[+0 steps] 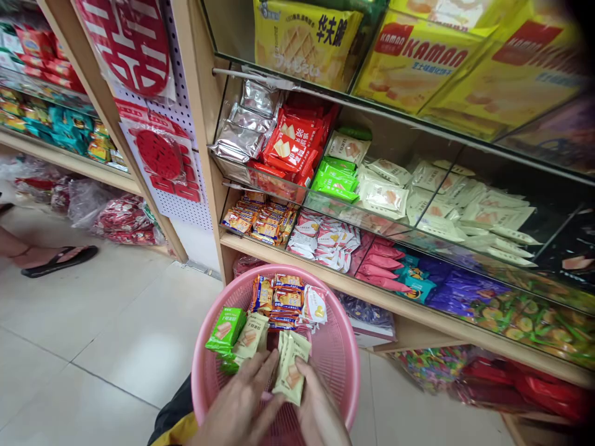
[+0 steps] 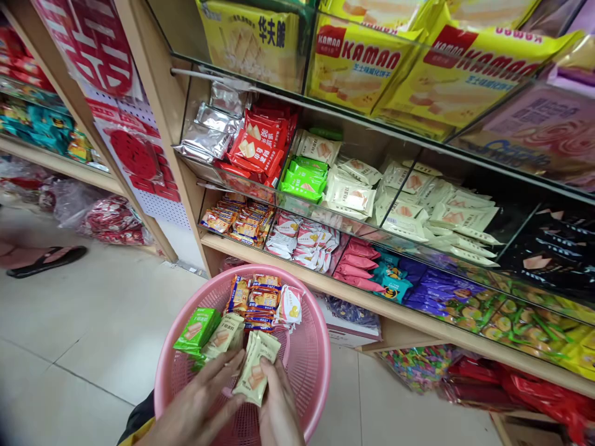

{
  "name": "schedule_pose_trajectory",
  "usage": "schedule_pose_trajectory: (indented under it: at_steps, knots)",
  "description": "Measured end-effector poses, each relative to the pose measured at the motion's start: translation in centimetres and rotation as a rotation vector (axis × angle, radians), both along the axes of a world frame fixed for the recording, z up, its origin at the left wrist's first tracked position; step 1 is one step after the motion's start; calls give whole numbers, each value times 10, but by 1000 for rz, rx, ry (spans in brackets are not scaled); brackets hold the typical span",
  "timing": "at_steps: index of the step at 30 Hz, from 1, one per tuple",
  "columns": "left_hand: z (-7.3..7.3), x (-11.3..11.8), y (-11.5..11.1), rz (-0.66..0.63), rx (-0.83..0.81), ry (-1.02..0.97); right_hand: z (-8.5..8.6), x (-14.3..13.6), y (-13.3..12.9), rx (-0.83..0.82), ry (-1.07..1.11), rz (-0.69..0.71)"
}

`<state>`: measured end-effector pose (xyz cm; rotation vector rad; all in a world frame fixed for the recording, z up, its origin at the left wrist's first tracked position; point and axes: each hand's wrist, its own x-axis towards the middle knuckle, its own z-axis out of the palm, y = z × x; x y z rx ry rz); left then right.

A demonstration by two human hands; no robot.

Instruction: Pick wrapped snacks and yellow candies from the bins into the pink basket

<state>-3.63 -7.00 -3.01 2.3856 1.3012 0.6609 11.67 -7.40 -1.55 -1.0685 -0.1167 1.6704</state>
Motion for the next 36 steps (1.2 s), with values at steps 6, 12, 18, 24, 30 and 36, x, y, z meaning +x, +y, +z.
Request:
schedule_pose_trajectory:
  at_steps: [6,12,18,24,30,36]
  knots:
    - [22,-35,32,120,321,254,-2,-5,18,-30,-47,-13]
    - [0,-37,45,35,393,484,-16,-15,24,-82,36,-58]
    - [-5,-25,44,45,352,496,-21,-19,22,-48,107,-155]
    - [-4,-13,35,103,329,511,-20,-21,26,1,134,-190]
    - [-9,-9,36,169,323,424,-20,-31,33,67,84,-93]
    - [-9,-23,28,149,360,287,-14,-35,31,116,-92,-24]
